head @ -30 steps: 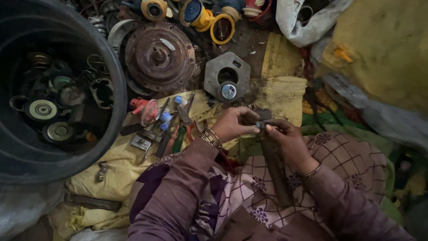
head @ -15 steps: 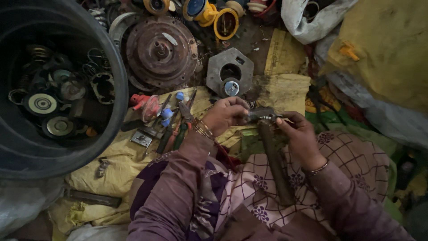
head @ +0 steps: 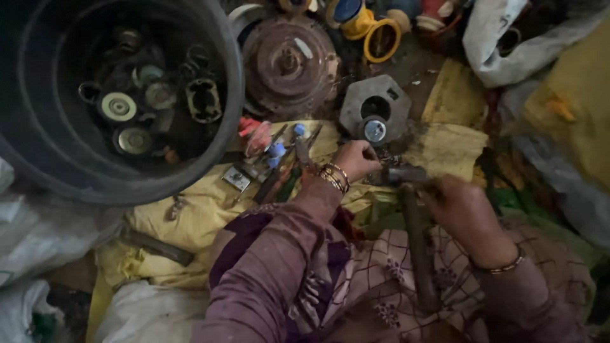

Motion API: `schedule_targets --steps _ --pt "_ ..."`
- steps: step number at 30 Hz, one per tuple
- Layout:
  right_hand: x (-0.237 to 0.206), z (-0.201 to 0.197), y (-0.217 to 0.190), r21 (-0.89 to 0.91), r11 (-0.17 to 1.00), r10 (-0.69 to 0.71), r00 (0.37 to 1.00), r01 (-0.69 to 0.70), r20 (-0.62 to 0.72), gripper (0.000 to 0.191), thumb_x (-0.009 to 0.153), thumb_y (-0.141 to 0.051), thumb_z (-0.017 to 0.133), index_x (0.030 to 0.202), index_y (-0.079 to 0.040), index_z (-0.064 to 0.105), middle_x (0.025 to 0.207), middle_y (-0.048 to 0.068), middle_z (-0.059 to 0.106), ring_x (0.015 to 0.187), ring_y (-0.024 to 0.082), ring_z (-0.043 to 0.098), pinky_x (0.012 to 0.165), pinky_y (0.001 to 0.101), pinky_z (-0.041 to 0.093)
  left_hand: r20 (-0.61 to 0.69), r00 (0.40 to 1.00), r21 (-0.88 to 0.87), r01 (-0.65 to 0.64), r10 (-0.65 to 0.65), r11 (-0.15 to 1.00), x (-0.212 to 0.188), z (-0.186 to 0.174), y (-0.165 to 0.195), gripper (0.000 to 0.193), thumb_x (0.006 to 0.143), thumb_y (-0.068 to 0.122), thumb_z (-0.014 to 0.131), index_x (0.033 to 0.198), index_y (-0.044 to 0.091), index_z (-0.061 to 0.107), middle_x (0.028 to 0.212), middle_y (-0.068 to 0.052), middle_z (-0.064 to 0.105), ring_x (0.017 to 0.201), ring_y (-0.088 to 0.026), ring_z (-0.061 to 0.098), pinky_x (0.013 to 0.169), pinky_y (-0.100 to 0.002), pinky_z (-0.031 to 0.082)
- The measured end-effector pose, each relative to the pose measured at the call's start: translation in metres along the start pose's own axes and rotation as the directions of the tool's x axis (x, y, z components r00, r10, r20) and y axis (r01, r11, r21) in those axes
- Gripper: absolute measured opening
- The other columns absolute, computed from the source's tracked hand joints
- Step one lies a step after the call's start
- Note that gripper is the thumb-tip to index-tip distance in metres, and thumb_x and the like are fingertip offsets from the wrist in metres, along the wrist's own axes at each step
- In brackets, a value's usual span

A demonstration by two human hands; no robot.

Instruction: The person sits on the floor and uses a hammer and metal block to repeatedly strike and separate small metal components. They handle the parts by hand, inspect them, and place separated pieces into a nearby bucket.

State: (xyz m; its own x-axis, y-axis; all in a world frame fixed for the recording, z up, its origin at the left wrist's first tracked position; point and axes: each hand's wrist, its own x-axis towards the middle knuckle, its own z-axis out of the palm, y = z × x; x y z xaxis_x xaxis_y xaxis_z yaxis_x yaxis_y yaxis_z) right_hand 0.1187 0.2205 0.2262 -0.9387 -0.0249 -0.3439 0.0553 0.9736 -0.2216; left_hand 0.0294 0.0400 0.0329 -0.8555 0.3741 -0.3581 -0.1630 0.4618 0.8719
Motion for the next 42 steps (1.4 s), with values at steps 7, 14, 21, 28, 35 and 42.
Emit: schedule_targets --steps 7,14,21,28,35,42 --pt "0.000 -0.036 -0.047 0.538 0.583 -0.128 0.722 0.609 -0.680 0.023 0.102 -0.010 0.069 0.124 -0.002 0.064 0.110 0.009 0.075 0.103 0.014 0.075 0.093 0.0316 0.064 -0.068 0.997 -0.059 0.025 -0.029 0.998 0.004 -0.004 -0.003 0.024 0.077 0.028 0.079 0.089 0.008 0.077 0.089 -0.011 0.079 0.082 -0.026 0.075 0.075 -0.040 0.059" --pt "0.097 0.044 -0.038 0.074 0.900 -0.352 0.817 0.429 -0.456 0.071 0.077 -0.022 0.088 0.141 -0.005 0.061 0.131 0.022 0.062 0.110 0.043 0.063 0.088 0.0494 0.055 -0.520 0.853 -0.544 -0.290 -0.045 0.787 0.011 -0.029 -0.001 0.013 0.091 0.017 0.075 0.095 0.004 0.074 0.086 -0.005 0.075 0.077 -0.015 0.069 0.068 -0.030 0.055" --pt "0.109 0.069 -0.012 0.174 0.883 -0.381 0.882 0.436 -0.277 0.070 0.074 -0.019 0.090 0.137 -0.012 0.062 0.139 0.020 0.058 0.121 0.043 0.061 0.098 0.0494 0.055 -0.270 0.933 -0.814 -0.089 -0.239 0.575 0.001 -0.037 0.012 0.011 0.090 0.015 0.074 0.094 0.004 0.072 0.080 -0.001 0.071 0.063 -0.011 0.062 0.053 -0.025 0.047" --pt "0.002 0.038 0.034 0.810 0.555 0.026 0.977 -0.189 0.210 0.057 0.088 -0.014 0.072 0.142 -0.006 0.055 0.131 0.011 0.066 0.117 0.026 0.065 0.094 0.0415 0.057 -0.360 0.933 -0.587 -0.224 -0.003 0.778 -0.007 -0.045 0.021 0.017 0.088 0.017 0.080 0.099 0.004 0.078 0.092 -0.006 0.078 0.082 -0.015 0.072 0.071 -0.031 0.057" --pt "-0.010 0.047 0.055 0.980 -0.075 0.104 0.976 -0.182 0.189 0.051 0.109 -0.032 0.049 0.145 0.004 0.053 0.131 0.013 0.061 0.114 0.025 0.063 0.098 0.0436 0.051 -0.341 0.939 0.229 0.137 -0.052 0.964 -0.011 -0.046 -0.001 0.026 0.084 0.027 0.076 0.106 0.013 0.078 0.101 -0.014 0.075 0.090 -0.037 0.071 0.078 -0.048 0.056" --pt "0.010 0.053 0.050 0.978 -0.051 0.145 0.967 -0.202 0.208 0.049 0.105 -0.031 0.048 0.145 -0.004 0.051 0.131 0.010 0.062 0.115 0.025 0.063 0.101 0.0490 0.050 -0.342 0.940 0.464 0.168 0.001 0.870 0.002 -0.029 -0.040 0.017 0.084 0.019 0.070 0.097 0.011 0.077 0.099 -0.018 0.074 0.095 -0.040 0.070 0.081 -0.051 0.056"
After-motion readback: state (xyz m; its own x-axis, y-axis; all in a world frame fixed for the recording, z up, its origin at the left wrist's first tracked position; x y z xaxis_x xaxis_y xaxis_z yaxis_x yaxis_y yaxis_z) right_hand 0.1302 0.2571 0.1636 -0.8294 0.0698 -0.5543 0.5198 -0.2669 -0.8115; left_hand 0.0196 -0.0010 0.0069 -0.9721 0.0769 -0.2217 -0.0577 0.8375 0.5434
